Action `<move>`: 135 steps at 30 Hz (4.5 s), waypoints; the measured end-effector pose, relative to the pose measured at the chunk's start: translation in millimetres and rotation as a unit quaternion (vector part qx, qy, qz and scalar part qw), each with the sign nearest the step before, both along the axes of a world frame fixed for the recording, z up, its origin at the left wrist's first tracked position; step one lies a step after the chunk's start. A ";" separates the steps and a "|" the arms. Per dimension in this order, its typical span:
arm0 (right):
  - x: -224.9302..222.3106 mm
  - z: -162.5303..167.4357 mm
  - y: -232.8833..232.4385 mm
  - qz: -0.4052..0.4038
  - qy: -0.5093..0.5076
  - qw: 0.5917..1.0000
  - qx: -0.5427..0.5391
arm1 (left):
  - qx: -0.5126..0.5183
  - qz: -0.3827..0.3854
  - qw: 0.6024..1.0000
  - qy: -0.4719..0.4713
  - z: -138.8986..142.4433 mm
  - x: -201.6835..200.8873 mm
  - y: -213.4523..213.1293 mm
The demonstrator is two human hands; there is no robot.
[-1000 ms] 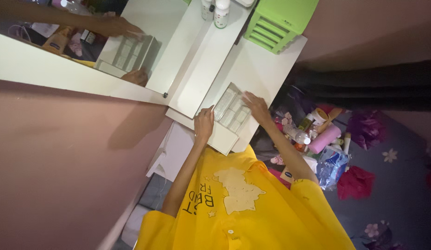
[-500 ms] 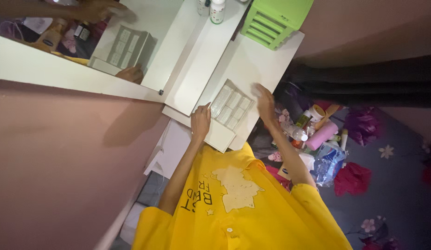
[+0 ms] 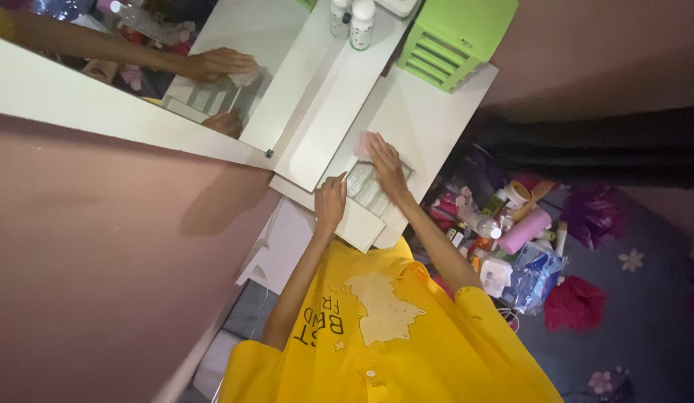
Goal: The person wipes a white shelf and mirror with a pink cloth, then wipes several small containers and bottles one by one before placing them on the bed. The person also wipes a small white box on the shelf.
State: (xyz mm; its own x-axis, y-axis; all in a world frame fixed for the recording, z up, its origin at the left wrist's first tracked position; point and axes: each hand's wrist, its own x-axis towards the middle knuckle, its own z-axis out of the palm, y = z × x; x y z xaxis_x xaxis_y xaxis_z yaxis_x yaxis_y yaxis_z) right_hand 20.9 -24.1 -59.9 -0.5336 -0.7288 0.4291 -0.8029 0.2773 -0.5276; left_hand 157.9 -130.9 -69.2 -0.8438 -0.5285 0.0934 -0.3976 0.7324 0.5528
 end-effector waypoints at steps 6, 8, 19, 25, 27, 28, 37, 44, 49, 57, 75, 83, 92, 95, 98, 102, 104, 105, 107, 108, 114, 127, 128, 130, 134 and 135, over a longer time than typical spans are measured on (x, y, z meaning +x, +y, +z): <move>4.9 -23.4 75.6 -0.014 0.026 0.998 0.049 | 0.021 -0.009 1.000 -0.020 -3.8 1.1 -0.4; 15.0 -25.6 95.6 -0.022 0.016 0.998 0.057 | 0.020 -0.009 1.000 -0.020 -3.6 2.2 1.2; -13.7 1.1 23.9 -0.126 -0.158 0.979 -0.041 | 0.017 -0.012 0.999 -0.032 1.1 2.7 -0.7; -13.9 6.8 -23.6 -0.042 -0.132 0.990 -0.019 | 0.017 0.002 1.000 -0.021 3.5 -1.3 -1.2; -13.6 4.2 -19.2 -0.032 -0.097 0.994 -0.035 | 0.013 0.002 1.000 -0.017 3.2 -2.7 -1.0; -14.1 3.4 -14.4 -0.027 -0.090 0.995 -0.032 | 0.012 0.002 1.000 -0.016 3.0 -2.9 -0.4; -13.1 -5.9 39.3 -0.011 -0.061 0.998 0.024 | 0.010 -0.013 1.000 0.005 3.1 -1.5 2.2; -13.7 -16.0 93.9 -0.026 -0.023 0.993 0.110 | 0.008 -0.015 1.000 -0.004 2.2 -3.6 3.1; -14.9 -13.1 106.5 -0.048 -0.068 0.985 0.153 | 0.002 -0.011 1.000 0.003 -0.5 -2.1 3.2; -19.8 -7.8 46.9 0.019 0.011 0.999 0.042 | -0.005 -0.013 1.000 0.008 -10.2 -0.7 1.8; 0.1 -33.1 22.8 -0.033 -0.458 0.887 -0.047 | 0.098 -0.012 0.995 0.029 -24.1 2.0 -0.4; -11.3 -31.0 104.6 -0.276 -0.413 0.862 -0.100 | 0.130 -0.040 0.990 0.028 -19.4 -10.1 2.7; 20.4 -33.8 109.2 -0.211 -0.423 0.871 -0.131 | 0.082 -0.003 0.996 0.022 -12.3 -52.0 1.6; 28.7 -36.3 94.2 -0.238 -0.517 0.810 -0.143 | 0.077 0.031 0.997 0.006 -7.7 -57.6 -1.9; 38.2 -37.0 82.5 -0.266 -0.514 0.807 -0.116 | 0.098 0.058 0.993 -0.021 -3.0 -60.8 -5.0; 53.5 -36.4 60.7 -0.357 -0.492 0.793 -0.025 | 0.091 0.076 0.992 -0.050 -2.6 -65.8 -5.1; 57.8 -37.0 44.6 -0.372 -0.314 0.872 -0.052 | 0.097 0.090 0.989 -0.062 -4.4 -69.1 -3.0; 60.1 -36.3 39.8 -0.372 -0.220 0.900 -0.063 | 0.105 0.099 0.987 -0.068 -5.6 -69.6 -1.2; 63.9 -35.8 33.1 -0.382 -0.258 0.885 -0.067 | 0.096 0.112 0.986 -0.079 -7.3 -70.5 -0.2; 64.3 -35.3 30.1 -0.388 -0.276 0.877 -0.068 | 0.081 0.116 0.986 -0.084 -7.8 -70.9 -0.9; 65.2 -35.6 24.1 -0.396 -0.332 0.855 -0.047 | 0.006 0.122 0.991 -0.047 -10.7 -68.5 2.8; 79.2 -41.9 12.4 -0.389 -0.362 0.847 -0.031 | -0.092 0.111 0.986 -0.081 -2.9 -41.0 21.7; 79.3 -42.0 10.3 -0.392 -0.358 0.847 -0.021 | -0.062 0.099 0.990 -0.079 1.5 -46.2 19.2; 78.6 -42.6 8.8 -0.383 -0.350 0.855 -0.016 | 0.000 0.076 0.994 -0.080 10.2 -58.6 11.6; 69.1 -43.0 19.2 -0.321 -0.270 0.907 0.005 | 0.005 0.074 0.997 0.017 28.0 -116.7 -16.3; 65.3 -43.1 23.5 -0.304 -0.238 0.922 0.022 | 0.005 0.080 0.996 0.043 33.4 -135.2 -26.2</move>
State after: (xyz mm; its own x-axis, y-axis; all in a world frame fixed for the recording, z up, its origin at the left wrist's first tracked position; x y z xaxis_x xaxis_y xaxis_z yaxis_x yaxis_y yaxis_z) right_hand 86.2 -0.5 -103.0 -0.9698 -0.2433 0.0182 -0.1724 0.6306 -0.7567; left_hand 22.8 -157.0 -35.8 -0.7376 -0.6570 0.1558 -0.4601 0.6579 0.5962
